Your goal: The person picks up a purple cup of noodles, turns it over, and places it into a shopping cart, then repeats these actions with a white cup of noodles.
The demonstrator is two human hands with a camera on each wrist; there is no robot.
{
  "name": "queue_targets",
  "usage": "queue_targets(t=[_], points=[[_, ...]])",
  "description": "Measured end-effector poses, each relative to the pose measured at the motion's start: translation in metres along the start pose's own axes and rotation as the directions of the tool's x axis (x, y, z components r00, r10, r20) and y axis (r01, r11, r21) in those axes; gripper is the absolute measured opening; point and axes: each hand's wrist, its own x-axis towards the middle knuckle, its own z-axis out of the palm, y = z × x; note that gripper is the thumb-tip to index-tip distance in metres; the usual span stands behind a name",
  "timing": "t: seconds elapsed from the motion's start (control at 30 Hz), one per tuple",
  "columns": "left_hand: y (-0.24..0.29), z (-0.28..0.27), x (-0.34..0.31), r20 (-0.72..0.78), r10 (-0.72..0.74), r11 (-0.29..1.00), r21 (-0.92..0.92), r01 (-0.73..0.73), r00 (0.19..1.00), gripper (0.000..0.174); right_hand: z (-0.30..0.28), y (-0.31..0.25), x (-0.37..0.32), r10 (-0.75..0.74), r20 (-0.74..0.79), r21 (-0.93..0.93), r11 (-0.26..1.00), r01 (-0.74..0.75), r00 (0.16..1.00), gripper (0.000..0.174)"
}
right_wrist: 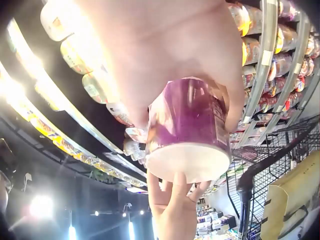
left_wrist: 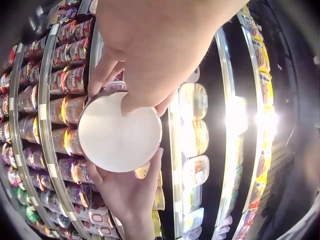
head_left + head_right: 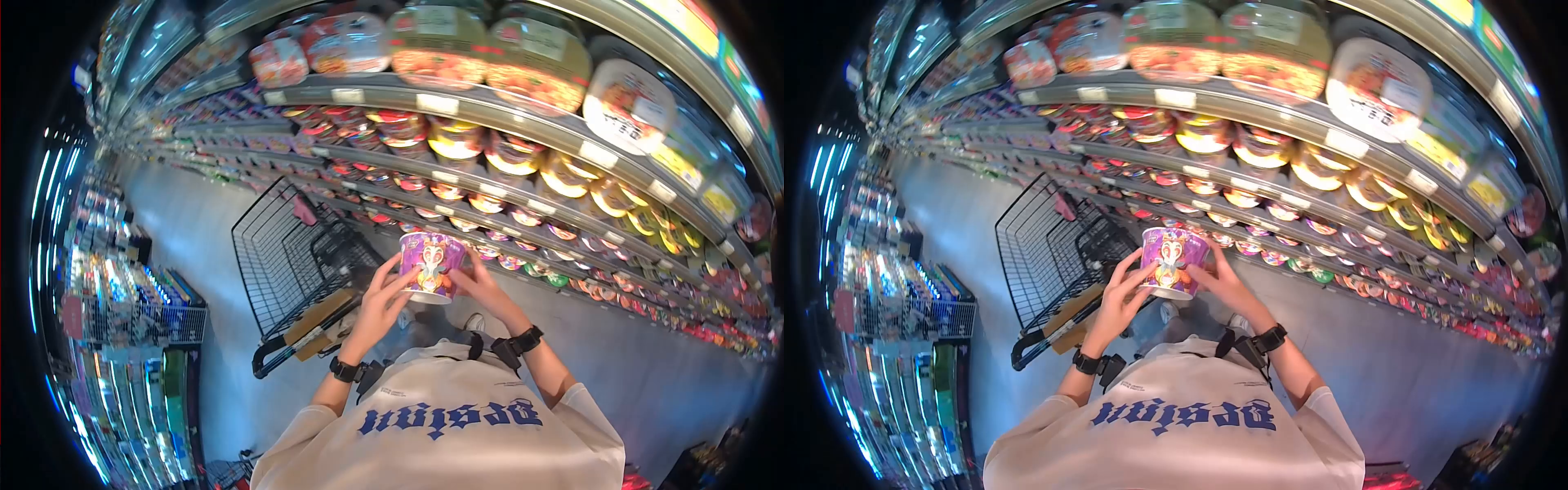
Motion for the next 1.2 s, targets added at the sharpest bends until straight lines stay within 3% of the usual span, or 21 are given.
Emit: queue_targets(t=[0.07, 0.17, 0.2, 0.33, 0.43, 0.5, 0.53, 0.67, 0.77, 0.8, 0.9, 0.93, 0.97, 1.03, 1.1, 1.13, 1.2], points=[[0.028, 0.021, 0.007, 0.010, -0.061, 0.998, -0.024, 0.062, 0.998, 0.058, -0.021, 0.017, -0.012, 0.063, -0.035, 0.044, 0.997, -0.062, 0.997, 0.091], [0.041, 0.045, 0.007, -0.003, -0.147, 0.989, -0.032, 0.147, 0.989, 0.069, -0.030, 0.005, -0.040, 0.091, -0.044, 0.088, 0.992, -0.087, 0.995, 0.085], [0.044, 0.051, 0.005, -0.013, -0.162, 0.987, -0.006, 0.162, 0.987, 0.071, -0.033, 0.011, -0.039, 0.080, -0.045, 0.037, 0.996, -0.078, 0.996, 0.075], [0.048, 0.067, -0.009, -0.109, -0.197, 0.977, 0.060, 0.204, 0.974, 0.081, -0.028, 0.015, -0.041, 0.091, -0.037, 0.211, 0.974, -0.081, 0.995, 0.058], [0.047, 0.063, -0.012, -0.145, -0.158, 0.979, 0.104, 0.174, 0.977, 0.098, -0.015, 0.018, -0.037, -0.033, -0.064, 0.110, 0.993, 0.040, 0.997, 0.054], [0.050, 0.058, -0.014, -0.153, -0.119, 0.980, 0.138, 0.141, 0.981, 0.105, -0.007, 0.019, -0.033, -0.025, -0.057, 0.099, 0.995, 0.030, 0.998, 0.052], [0.044, 0.054, -0.016, -0.123, -0.134, 0.975, 0.161, 0.153, 0.983, 0.123, -0.004, 0.023, -0.030, -0.021, -0.047, 0.093, 0.995, 0.025, 0.999, 0.051], [0.050, 0.035, -0.031, -0.162, -0.187, 0.955, 0.202, 0.218, 0.969, 0.147, 0.030, 0.033, -0.027, -0.053, -0.063, 0.007, 0.999, 0.054, 0.997, 0.048], [0.033, 0.024, -0.050, -0.262, -0.218, 0.954, 0.145, 0.262, 0.940, 0.149, 0.054, 0.037, -0.029, -0.030, -0.020, -0.021, 0.999, 0.029, 0.999, 0.054], [0.032, 0.019, -0.056, -0.266, -0.259, 0.944, 0.133, 0.302, 0.928, 0.143, 0.063, 0.035, -0.032, -0.035, -0.019, -0.034, 0.999, 0.034, 0.999, 0.056], [-0.002, 0.009, -0.076, -0.264, -0.231, 0.973, -0.044, 0.228, 0.936, 0.134, 0.081, 0.033, -0.042, -0.054, 0.004, -0.064, 0.996, 0.054, 0.999, 0.061], [-0.008, 0.007, -0.083, -0.291, -0.261, 0.965, -0.097, 0.243, 0.920, 0.114, 0.080, 0.040, -0.044, -0.084, 0.022, -0.084, 0.993, 0.086, 0.996, 0.061], [-0.014, 0.004, -0.088, -0.257, -0.349, 0.926, -0.245, 0.289, 0.901, 0.110, 0.081, 0.046, -0.049, -0.111, 0.040, -0.098, 0.989, 0.114, 0.993, 0.061], [-0.028, -0.002, -0.091, -0.149, -0.496, 0.782, -0.506, 0.365, 0.856, 0.101, 0.091, 0.041, -0.061, -0.164, 0.018, -0.265, 0.950, 0.163, 0.986, 0.066], [-0.032, -0.003, -0.092, -0.088, -0.542, 0.665, -0.654, 0.362, 0.836, 0.080, 0.098, 0.028, -0.068, -0.252, 0.065, -0.489, 0.836, 0.251, 0.966, 0.074], [-0.028, -0.005, -0.090, -0.039, -0.571, 0.561, -0.748, 0.355, 0.820, 0.076, 0.100, 0.021, -0.068, -0.212, 0.041, -0.561, 0.804, 0.198, 0.976, 0.087], [-0.029, -0.011, -0.089, 0.131, -0.550, 0.385, -0.837, 0.390, 0.825, 0.076, 0.099, 0.018, -0.066, -0.290, 0.058, -0.576, 0.772, 0.269, 0.955, 0.087]])
